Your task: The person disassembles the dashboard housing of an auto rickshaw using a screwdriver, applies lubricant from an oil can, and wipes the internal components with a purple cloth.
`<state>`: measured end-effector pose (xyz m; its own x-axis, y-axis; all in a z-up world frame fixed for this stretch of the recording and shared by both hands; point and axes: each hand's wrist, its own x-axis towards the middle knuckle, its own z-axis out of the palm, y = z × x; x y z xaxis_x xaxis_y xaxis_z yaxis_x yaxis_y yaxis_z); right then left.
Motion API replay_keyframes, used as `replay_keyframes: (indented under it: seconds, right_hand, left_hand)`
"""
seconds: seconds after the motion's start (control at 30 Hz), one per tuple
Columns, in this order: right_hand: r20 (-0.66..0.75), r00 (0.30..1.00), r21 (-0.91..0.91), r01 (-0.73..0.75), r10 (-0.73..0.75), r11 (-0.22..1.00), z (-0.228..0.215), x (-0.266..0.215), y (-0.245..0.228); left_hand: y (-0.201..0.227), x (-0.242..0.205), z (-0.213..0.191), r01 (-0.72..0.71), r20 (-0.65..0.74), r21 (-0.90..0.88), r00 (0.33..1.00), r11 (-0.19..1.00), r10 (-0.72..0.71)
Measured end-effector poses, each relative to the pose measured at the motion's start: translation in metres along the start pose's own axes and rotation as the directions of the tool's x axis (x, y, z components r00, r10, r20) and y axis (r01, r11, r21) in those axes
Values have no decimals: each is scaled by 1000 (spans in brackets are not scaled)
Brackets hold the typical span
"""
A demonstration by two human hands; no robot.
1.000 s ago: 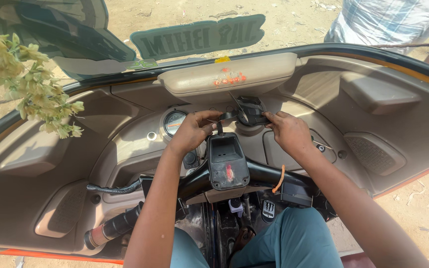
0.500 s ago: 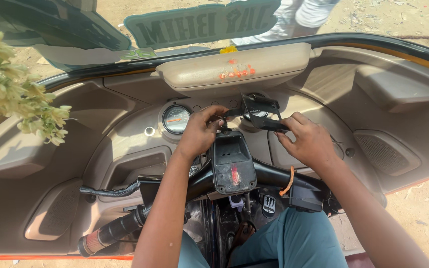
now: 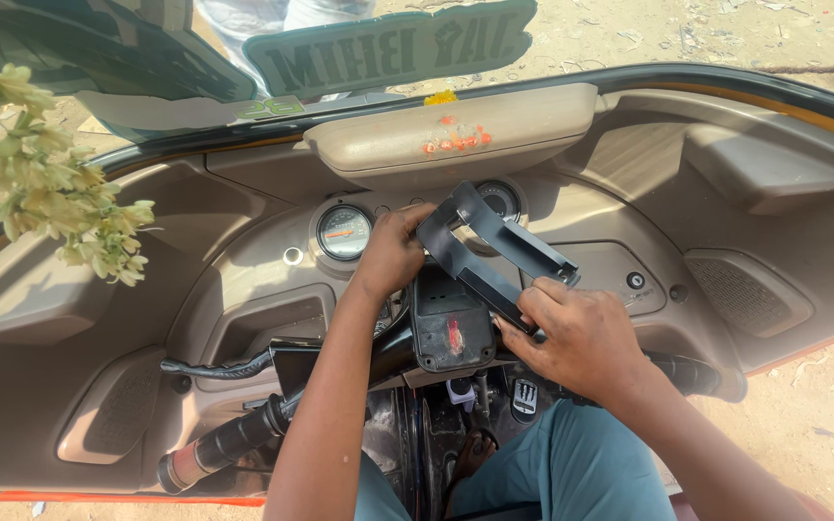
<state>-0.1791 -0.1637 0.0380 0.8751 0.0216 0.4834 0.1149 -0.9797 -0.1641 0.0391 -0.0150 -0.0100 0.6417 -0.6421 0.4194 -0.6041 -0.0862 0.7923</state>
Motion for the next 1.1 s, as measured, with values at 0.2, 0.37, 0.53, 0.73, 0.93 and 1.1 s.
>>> replay_keyframes:
  seconds: [0.2, 0.37, 0.53, 0.73, 0.93, 1.1]
  right_hand:
    - [-17, 999, 33, -46, 46, 998, 1, -2, -16]
    - [41, 998, 91, -56, 52, 994, 12, 1, -41]
    - [104, 991, 90, -90, 81, 992, 8, 2, -28]
    - [64, 989, 117, -141, 134, 983, -15, 9, 8]
    - [69, 995, 78, -74, 68, 994, -22, 26, 9]
    - [76, 996, 25, -38, 36, 999, -9, 14, 2]
  left_hand:
    - [0, 5, 1, -83, -20, 75, 996, 994, 85]
    - [0, 3, 0, 11, 6, 92, 1000, 996, -12]
    - [-2, -3, -1, 112, 32, -138, 994, 984, -109]
    - [-22, -4, -1, 318, 144, 35, 937, 948, -319]
    - [-33, -2, 9, 347, 66, 9, 936, 938, -347]
    - [-37, -3, 11, 361, 81, -58, 931, 931, -356]
